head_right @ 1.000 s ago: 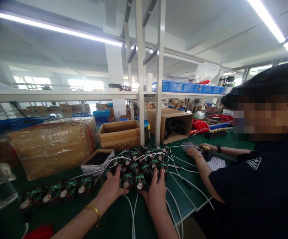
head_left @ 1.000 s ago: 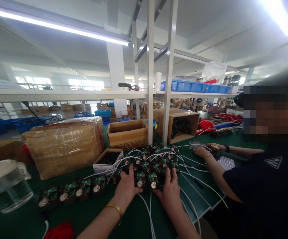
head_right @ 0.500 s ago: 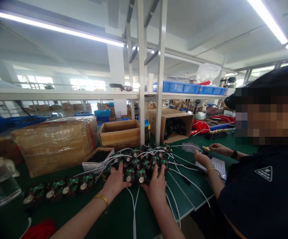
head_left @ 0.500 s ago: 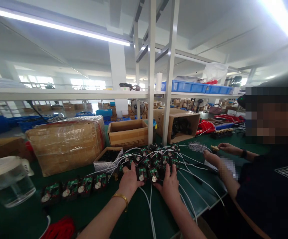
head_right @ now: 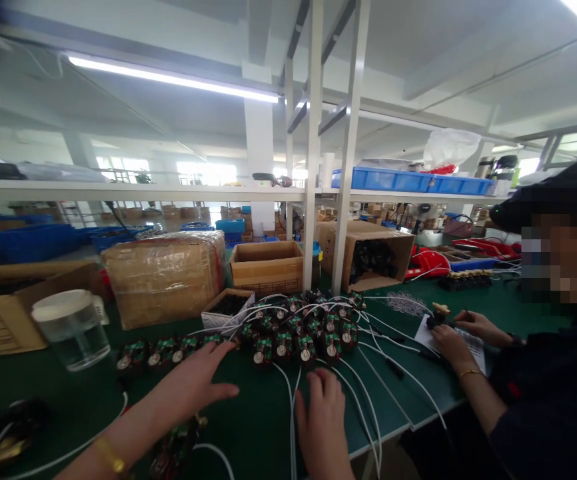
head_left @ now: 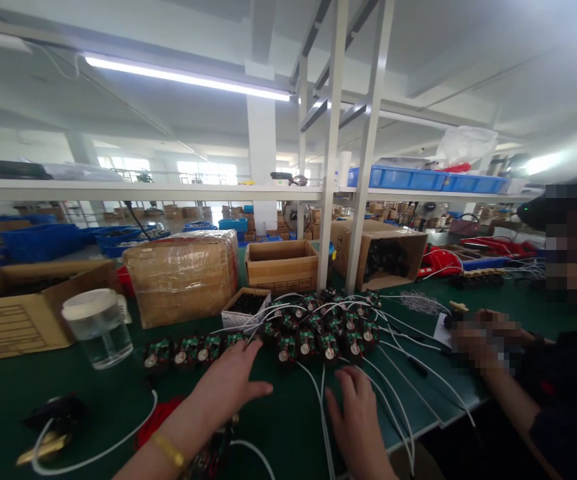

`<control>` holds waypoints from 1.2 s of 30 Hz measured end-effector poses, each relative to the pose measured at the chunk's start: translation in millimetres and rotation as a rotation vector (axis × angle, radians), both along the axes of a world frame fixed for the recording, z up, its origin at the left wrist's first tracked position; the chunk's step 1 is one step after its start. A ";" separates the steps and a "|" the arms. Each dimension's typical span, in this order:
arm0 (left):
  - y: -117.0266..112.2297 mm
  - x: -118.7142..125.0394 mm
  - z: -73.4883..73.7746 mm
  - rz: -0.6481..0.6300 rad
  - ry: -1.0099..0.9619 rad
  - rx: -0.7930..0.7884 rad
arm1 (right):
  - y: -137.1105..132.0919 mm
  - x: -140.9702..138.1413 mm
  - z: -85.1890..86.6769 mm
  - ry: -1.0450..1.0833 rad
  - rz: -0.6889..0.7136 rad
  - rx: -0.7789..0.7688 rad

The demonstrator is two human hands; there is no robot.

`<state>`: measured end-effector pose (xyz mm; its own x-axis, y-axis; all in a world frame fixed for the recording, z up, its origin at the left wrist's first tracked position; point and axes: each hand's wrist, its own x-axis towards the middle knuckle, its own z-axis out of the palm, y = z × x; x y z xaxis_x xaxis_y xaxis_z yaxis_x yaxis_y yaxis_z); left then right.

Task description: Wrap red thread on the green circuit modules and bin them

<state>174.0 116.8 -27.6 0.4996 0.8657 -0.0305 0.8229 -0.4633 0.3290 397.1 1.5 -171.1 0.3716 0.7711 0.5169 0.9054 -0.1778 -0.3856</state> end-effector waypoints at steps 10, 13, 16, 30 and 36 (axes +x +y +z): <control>-55.8 -102.3 -85.7 0.107 -0.067 0.017 | -2.0 -92.7 -2.6 -0.012 0.330 -0.543; -46.1 -106.4 -99.0 0.082 -0.138 0.085 | 0.7 -94.4 -4.5 0.029 0.372 -0.622; -38.2 -100.4 -102.9 0.055 -0.181 0.086 | 1.4 -93.6 -6.8 0.052 0.360 -0.585; 33.3 19.2 -85.1 0.053 -0.159 0.206 | 27.1 -27.7 36.0 0.479 0.239 -0.364; 44.0 21.1 -77.2 -0.058 -0.193 0.185 | 9.2 0.5 20.5 0.379 0.258 -0.371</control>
